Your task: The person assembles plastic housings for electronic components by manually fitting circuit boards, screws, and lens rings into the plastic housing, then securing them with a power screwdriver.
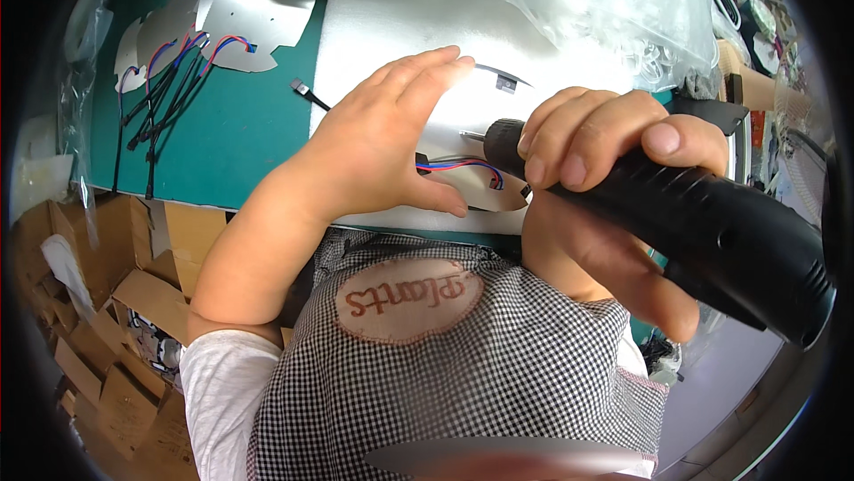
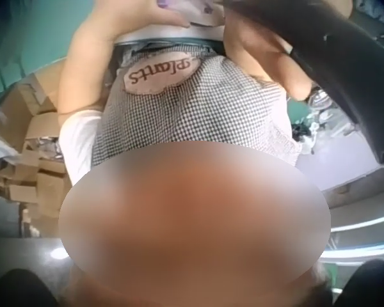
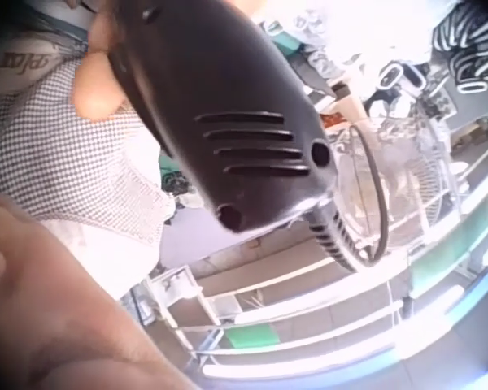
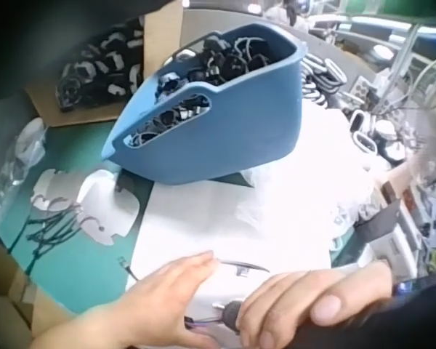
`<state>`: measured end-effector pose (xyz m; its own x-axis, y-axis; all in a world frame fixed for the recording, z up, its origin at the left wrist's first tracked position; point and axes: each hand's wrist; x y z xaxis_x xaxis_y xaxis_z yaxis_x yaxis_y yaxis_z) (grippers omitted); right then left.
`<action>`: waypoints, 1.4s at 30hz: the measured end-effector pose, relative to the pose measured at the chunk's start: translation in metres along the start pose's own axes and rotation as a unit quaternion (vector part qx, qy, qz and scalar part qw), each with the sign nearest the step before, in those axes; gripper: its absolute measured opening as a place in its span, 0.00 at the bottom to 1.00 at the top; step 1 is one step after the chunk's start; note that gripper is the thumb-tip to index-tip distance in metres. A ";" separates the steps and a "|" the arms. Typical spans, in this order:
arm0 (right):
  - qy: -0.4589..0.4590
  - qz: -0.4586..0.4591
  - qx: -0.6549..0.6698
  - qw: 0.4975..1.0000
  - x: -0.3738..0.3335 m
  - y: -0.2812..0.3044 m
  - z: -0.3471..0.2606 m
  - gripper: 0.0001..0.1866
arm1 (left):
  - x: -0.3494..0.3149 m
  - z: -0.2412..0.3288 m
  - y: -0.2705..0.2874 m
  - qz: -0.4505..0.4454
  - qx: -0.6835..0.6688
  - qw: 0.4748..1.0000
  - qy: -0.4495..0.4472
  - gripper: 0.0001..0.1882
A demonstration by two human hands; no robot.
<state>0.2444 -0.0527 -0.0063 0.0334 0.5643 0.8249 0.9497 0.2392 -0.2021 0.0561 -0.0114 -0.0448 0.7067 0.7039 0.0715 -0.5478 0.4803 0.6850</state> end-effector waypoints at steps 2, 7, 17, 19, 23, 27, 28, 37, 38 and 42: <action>-0.010 -0.033 -0.011 0.999 0.004 -0.002 0.002 0.51 | -0.001 -0.001 0.000 -0.002 -0.016 1.000 -0.003 0.55; -0.103 -0.101 -0.034 0.989 0.018 0.001 -0.017 0.51 | -0.003 0.000 0.002 0.006 -0.031 0.999 -0.011 0.56; -0.122 -0.166 -0.064 0.976 0.022 -0.002 -0.004 0.52 | -0.006 -0.003 -0.004 0.014 -0.020 1.000 -0.017 0.56; -0.137 -0.084 -0.079 0.984 0.016 -0.007 -0.007 0.52 | -0.007 -0.002 -0.006 0.015 -0.019 0.999 -0.021 0.56; -0.061 0.018 0.050 0.997 0.003 -0.001 0.008 0.53 | -0.007 -0.002 -0.006 0.001 -0.026 1.000 0.001 0.58; -0.051 0.036 0.066 0.996 0.002 0.003 -0.008 0.53 | -0.010 -0.011 -0.007 0.021 -0.028 0.999 -0.018 0.58; -0.050 0.035 0.064 0.996 0.004 0.004 -0.014 0.52 | -0.008 -0.009 -0.007 0.027 -0.028 0.999 -0.021 0.58; -0.050 0.051 0.048 0.996 0.004 0.011 -0.022 0.50 | -0.005 -0.003 -0.006 0.035 -0.026 0.999 -0.022 0.57; -0.046 0.067 0.032 0.996 0.005 0.011 -0.026 0.48 | -0.005 -0.001 -0.004 0.040 -0.026 0.999 -0.025 0.55; -0.065 0.166 0.050 0.983 0.009 0.010 -0.040 0.41 | -0.010 0.007 0.009 0.149 -0.053 0.985 -0.069 0.31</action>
<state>0.2665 -0.0765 0.0203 0.2894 0.7191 0.6318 0.8579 0.0978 -0.5044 0.0477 -0.0178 -0.0344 0.5583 0.7469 0.3611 -0.7784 0.3211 0.5394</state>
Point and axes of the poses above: each hand's wrist, its own x-axis towards the middle knuckle, its own y-axis out of the back of the hand, z = x × y, and after that the axes turned 5 degrees about y, right-handed
